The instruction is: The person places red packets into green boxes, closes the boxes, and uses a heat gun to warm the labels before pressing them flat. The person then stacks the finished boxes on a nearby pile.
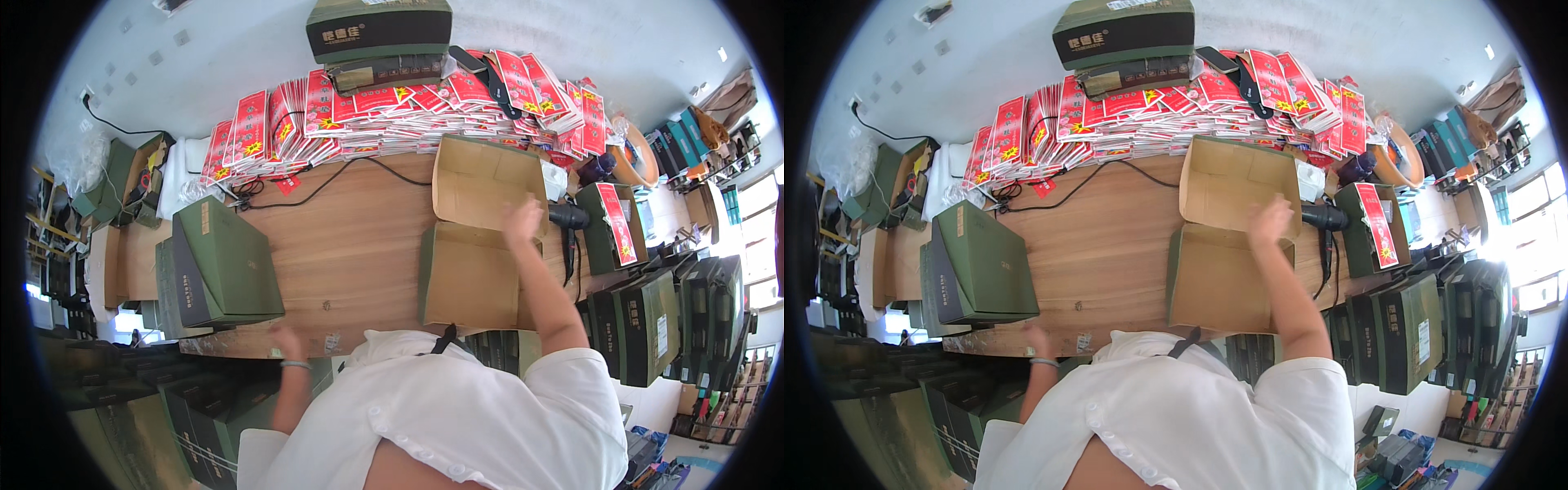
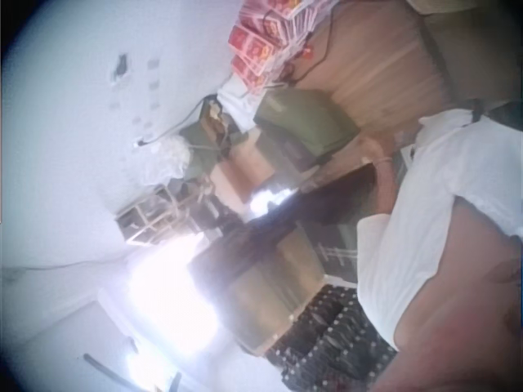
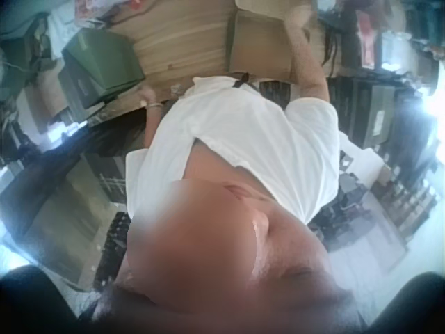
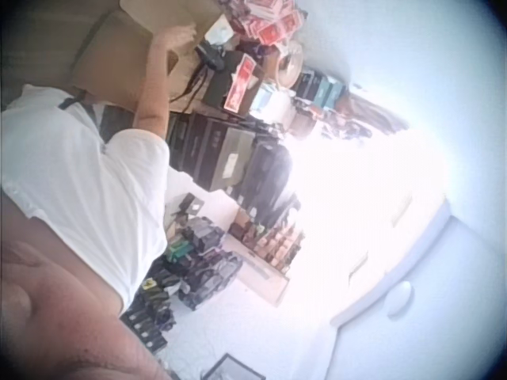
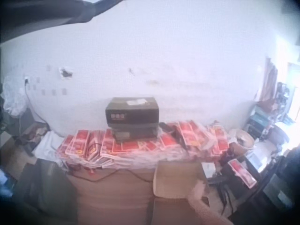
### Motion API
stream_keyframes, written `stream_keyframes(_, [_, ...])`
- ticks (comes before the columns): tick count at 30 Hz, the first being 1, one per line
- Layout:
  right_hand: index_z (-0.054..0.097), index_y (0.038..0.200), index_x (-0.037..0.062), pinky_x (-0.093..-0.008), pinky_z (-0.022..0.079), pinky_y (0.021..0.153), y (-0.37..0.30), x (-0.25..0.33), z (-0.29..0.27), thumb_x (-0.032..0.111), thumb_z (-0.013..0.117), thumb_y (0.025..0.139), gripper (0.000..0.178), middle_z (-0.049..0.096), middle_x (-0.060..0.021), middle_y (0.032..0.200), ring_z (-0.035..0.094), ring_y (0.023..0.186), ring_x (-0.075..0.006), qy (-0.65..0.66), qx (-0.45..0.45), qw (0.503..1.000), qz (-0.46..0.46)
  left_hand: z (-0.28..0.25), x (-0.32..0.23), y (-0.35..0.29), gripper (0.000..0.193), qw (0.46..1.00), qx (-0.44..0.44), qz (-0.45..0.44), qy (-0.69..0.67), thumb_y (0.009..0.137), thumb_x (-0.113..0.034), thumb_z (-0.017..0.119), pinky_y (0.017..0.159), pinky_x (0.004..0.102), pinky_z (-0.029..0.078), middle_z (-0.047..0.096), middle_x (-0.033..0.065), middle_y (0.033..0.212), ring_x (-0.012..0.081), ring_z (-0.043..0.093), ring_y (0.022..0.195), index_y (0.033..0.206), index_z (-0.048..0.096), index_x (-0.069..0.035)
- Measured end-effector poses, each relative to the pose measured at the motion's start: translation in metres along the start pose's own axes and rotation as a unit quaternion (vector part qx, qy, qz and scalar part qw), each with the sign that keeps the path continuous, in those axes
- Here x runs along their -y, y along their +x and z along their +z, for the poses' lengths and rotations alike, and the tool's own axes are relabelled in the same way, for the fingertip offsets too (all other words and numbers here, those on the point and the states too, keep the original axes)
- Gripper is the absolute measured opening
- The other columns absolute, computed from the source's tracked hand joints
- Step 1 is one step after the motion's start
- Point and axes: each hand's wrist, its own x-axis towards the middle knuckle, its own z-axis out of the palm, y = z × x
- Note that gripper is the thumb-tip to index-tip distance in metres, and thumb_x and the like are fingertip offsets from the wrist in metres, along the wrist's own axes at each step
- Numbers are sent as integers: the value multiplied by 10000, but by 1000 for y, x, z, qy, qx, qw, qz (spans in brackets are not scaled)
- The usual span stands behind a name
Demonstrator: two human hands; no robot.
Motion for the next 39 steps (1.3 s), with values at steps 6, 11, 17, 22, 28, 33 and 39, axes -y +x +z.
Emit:
stream_keyframes(6, [620,1143,-34,-461,502,887,78,-162,50,333,636,898,442,661,-225,1140,635,1054,-394,249,254,918,175,234,-35,-171,674,843,407,-54,347,950,-327,635,835,347,543,577,153,1215,223,643,992,1482,327,-51])
stream_keyframes(11, [647,1135,-33,-437,505,852,34,-144,56,197,571,955,302,691,-216,1064,653,1019,-383,300,96,949,-7,258,19,-173,720,852,399,-24,340,918,-337,656,737,324,547,615,188,1210,202,665,869,1482,336,-25])
stream_keyframes(17, [538,1303,-16,-347,457,963,-2,-146,55,148,571,980,364,615,-183,1256,586,1139,-246,357,63,908,-208,227,-8,-143,634,914,264,-32,308,953,-321,650,709,308,561,607,165,1173,202,684,850,1471,381,-73])
stream_keyframes(22, [468,1417,42,-310,444,980,-25,-198,88,198,530,1004,446,578,-162,1314,546,1196,-211,677,232,674,184,224,-31,-118,714,947,205,-114,220,994,-614,354,889,389,500,547,159,1343,237,621,1045,1496,354,-106])
stream_keyframes(28, [415,1444,-7,-370,426,1024,-122,-187,15,549,463,991,719,531,-138,1370,518,1240,-239,509,286,790,189,223,-74,-108,755,929,279,-201,140,957,-724,247,1095,492,321,394,149,1509,269,406,1359,1525,324,-232])
stream_keyframes(33, [412,1440,-41,-356,362,1075,-167,-131,-50,661,364,976,843,510,-161,1410,496,1268,-245,672,346,589,286,256,-96,-118,839,874,391,-229,176,925,-732,370,1074,411,356,451,113,1472,257,441,1325,1528,309,-152])
stream_keyframes(39, [448,1435,20,-355,362,1076,-169,-132,-44,620,457,963,764,505,-142,1420,478,1289,-253,499,418,730,207,263,-72,-106,822,860,425,-108,261,950,-467,605,1093,357,354,428,168,1472,237,421,1344,1535,224,-34])
